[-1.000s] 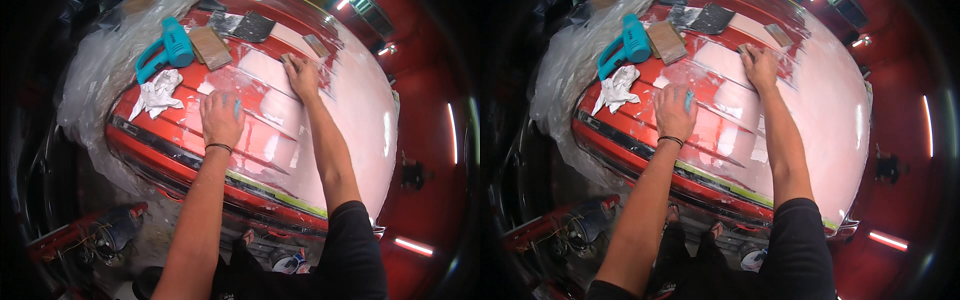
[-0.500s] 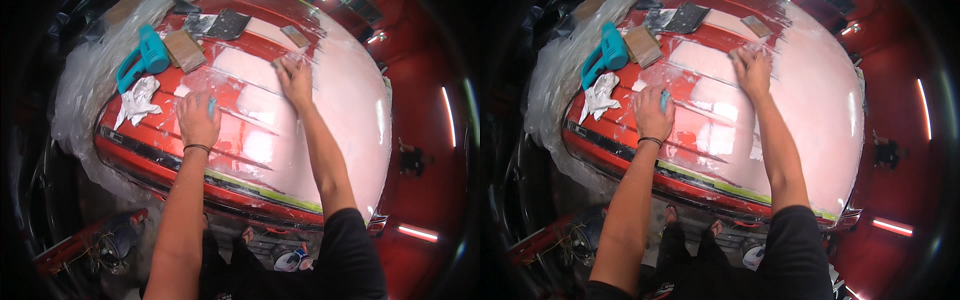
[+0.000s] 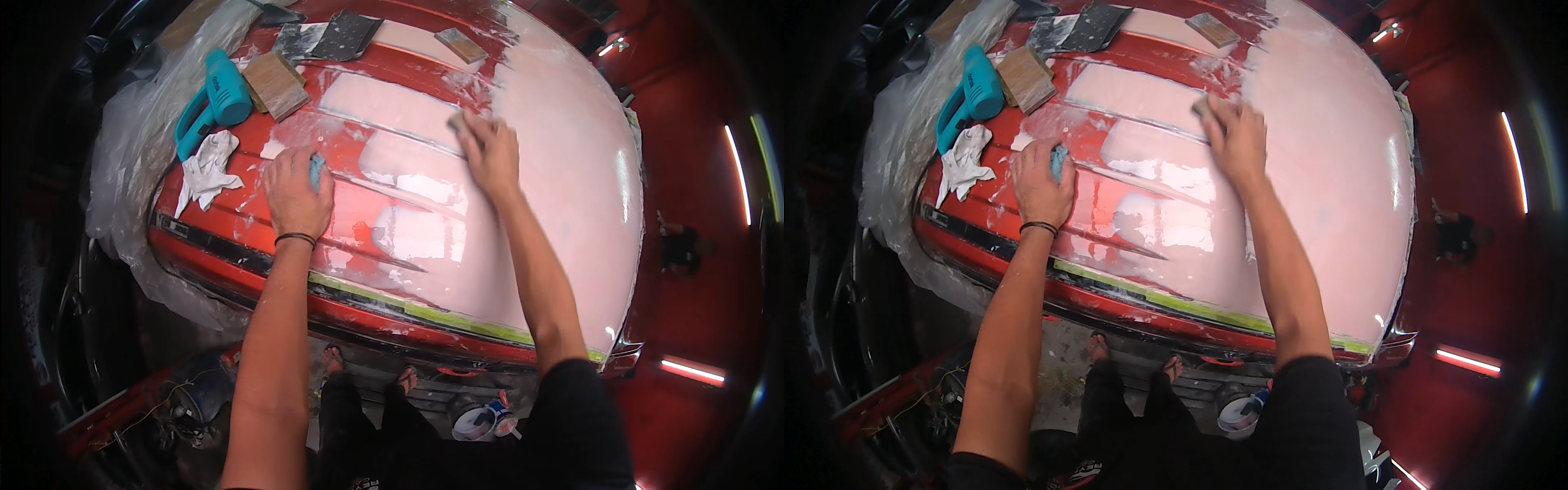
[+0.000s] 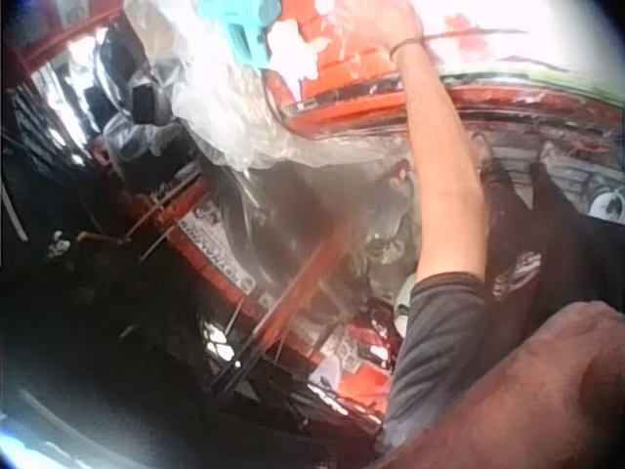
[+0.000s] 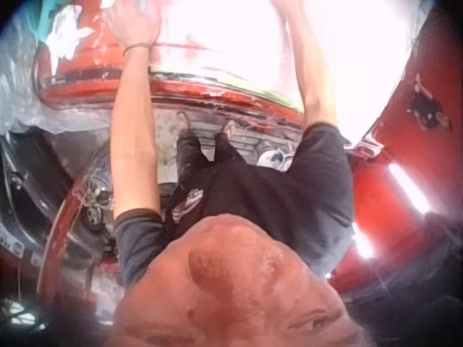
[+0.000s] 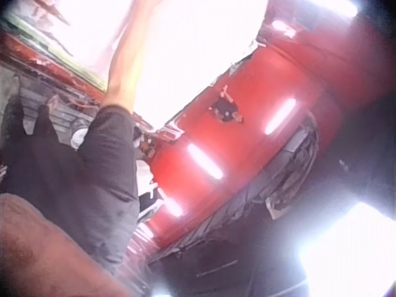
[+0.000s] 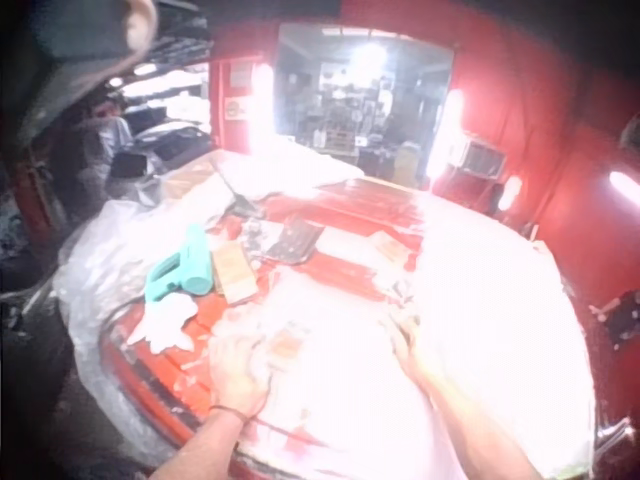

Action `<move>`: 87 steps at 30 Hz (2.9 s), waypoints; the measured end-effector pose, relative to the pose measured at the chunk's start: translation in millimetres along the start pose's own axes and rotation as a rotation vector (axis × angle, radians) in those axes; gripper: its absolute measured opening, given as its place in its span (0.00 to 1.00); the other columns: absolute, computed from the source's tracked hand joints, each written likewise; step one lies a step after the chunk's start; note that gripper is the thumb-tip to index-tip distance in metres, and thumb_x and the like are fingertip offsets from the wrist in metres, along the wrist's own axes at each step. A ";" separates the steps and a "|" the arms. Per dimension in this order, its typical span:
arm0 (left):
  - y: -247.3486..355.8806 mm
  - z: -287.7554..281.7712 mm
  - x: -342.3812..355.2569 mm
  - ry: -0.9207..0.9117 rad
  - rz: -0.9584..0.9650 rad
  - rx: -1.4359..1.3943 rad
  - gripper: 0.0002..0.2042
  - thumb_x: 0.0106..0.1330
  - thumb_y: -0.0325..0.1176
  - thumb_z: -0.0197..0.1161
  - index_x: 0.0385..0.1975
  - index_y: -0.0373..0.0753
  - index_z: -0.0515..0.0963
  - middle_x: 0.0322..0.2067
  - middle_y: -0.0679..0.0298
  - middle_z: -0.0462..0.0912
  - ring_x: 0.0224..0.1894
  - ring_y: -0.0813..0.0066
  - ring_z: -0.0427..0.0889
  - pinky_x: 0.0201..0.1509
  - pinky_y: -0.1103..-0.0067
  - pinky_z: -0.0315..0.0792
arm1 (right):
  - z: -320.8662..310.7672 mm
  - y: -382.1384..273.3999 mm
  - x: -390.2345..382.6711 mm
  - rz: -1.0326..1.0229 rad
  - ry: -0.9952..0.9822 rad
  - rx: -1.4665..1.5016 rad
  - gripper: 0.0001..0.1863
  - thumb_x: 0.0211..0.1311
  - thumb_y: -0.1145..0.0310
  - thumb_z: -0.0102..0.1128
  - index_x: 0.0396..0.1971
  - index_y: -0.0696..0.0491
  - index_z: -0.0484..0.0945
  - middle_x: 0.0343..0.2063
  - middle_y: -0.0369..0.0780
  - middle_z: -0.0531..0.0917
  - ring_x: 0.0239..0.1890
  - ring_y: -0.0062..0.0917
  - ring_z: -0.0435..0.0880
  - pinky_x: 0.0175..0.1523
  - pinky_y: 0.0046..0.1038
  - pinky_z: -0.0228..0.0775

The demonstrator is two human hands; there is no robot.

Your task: The person sands the roof of a red car using a sanding block, then wipes the surface with a cloth dipped in a bucket of water.

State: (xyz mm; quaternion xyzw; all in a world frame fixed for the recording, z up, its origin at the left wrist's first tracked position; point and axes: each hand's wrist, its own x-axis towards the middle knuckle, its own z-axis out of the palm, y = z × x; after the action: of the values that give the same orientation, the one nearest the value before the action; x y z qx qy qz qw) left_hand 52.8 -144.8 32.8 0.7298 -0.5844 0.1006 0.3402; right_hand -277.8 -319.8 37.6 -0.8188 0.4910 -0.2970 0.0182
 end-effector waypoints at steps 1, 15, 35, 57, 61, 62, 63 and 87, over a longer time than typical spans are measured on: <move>-4.9 -5.3 2.3 0.005 0.003 0.015 0.18 0.72 0.36 0.70 0.60 0.41 0.83 0.57 0.52 0.84 0.63 0.47 0.79 0.74 0.54 0.68 | -5.8 -6.9 -18.1 -0.015 -0.014 0.050 0.23 0.75 0.57 0.72 0.67 0.41 0.89 0.56 0.49 0.86 0.56 0.48 0.82 0.65 0.48 0.76; -7.7 -3.1 -0.6 0.020 0.002 0.017 0.18 0.73 0.37 0.70 0.60 0.41 0.82 0.55 0.50 0.84 0.60 0.45 0.80 0.70 0.54 0.71 | -46.8 64.4 -34.6 0.009 -0.009 0.054 0.22 0.75 0.60 0.74 0.66 0.44 0.91 0.57 0.46 0.89 0.59 0.45 0.85 0.69 0.42 0.77; -7.3 -2.6 -1.0 0.000 -0.017 0.031 0.20 0.73 0.38 0.70 0.62 0.42 0.82 0.58 0.52 0.84 0.62 0.45 0.80 0.73 0.54 0.70 | -28.1 31.4 -8.4 -0.256 -0.160 0.133 0.23 0.77 0.60 0.70 0.68 0.45 0.87 0.62 0.46 0.88 0.65 0.46 0.84 0.75 0.47 0.71; 0.0 5.5 0.7 0.058 0.022 0.077 0.19 0.72 0.37 0.70 0.60 0.40 0.81 0.54 0.50 0.83 0.59 0.46 0.80 0.71 0.53 0.71 | -88.8 113.6 -40.7 -0.158 -0.135 0.071 0.21 0.77 0.66 0.68 0.66 0.51 0.89 0.63 0.48 0.89 0.65 0.45 0.86 0.76 0.44 0.71; 10.9 3.8 -1.9 -0.003 -0.053 0.041 0.20 0.71 0.37 0.71 0.61 0.39 0.81 0.57 0.49 0.81 0.64 0.46 0.78 0.74 0.52 0.69 | -97.1 122.7 -56.2 -0.041 -0.135 0.093 0.22 0.74 0.68 0.70 0.66 0.50 0.90 0.64 0.47 0.88 0.68 0.43 0.84 0.77 0.42 0.70; 10.2 -0.2 -3.8 -0.016 -0.067 0.029 0.20 0.70 0.37 0.71 0.61 0.39 0.81 0.58 0.48 0.81 0.64 0.45 0.78 0.74 0.52 0.69 | -76.1 102.5 -40.9 -0.092 -0.154 0.119 0.22 0.74 0.68 0.71 0.65 0.51 0.90 0.64 0.47 0.88 0.68 0.43 0.83 0.77 0.42 0.70; 7.5 -2.6 -4.3 -0.028 -0.072 0.018 0.21 0.70 0.37 0.71 0.61 0.39 0.81 0.58 0.48 0.81 0.65 0.45 0.78 0.75 0.52 0.69 | -52.2 72.0 -24.0 -0.138 -0.165 0.147 0.22 0.73 0.69 0.72 0.65 0.51 0.90 0.65 0.47 0.88 0.68 0.44 0.83 0.77 0.42 0.70; 1.9 -3.4 -4.9 -0.127 -0.152 -0.022 0.25 0.69 0.42 0.74 0.64 0.43 0.79 0.61 0.50 0.79 0.74 0.48 0.72 0.85 0.49 0.59 | 116.0 -185.6 84.0 -0.246 -0.114 -0.136 0.21 0.78 0.54 0.67 0.67 0.38 0.89 0.60 0.50 0.86 0.60 0.54 0.84 0.67 0.57 0.76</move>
State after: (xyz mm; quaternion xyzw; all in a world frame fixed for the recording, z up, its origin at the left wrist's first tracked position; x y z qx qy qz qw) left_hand 50.5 -139.0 33.3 0.7733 -0.5486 0.0217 0.3171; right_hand -43.5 -322.7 41.1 -0.8876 0.4041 -0.2162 -0.0460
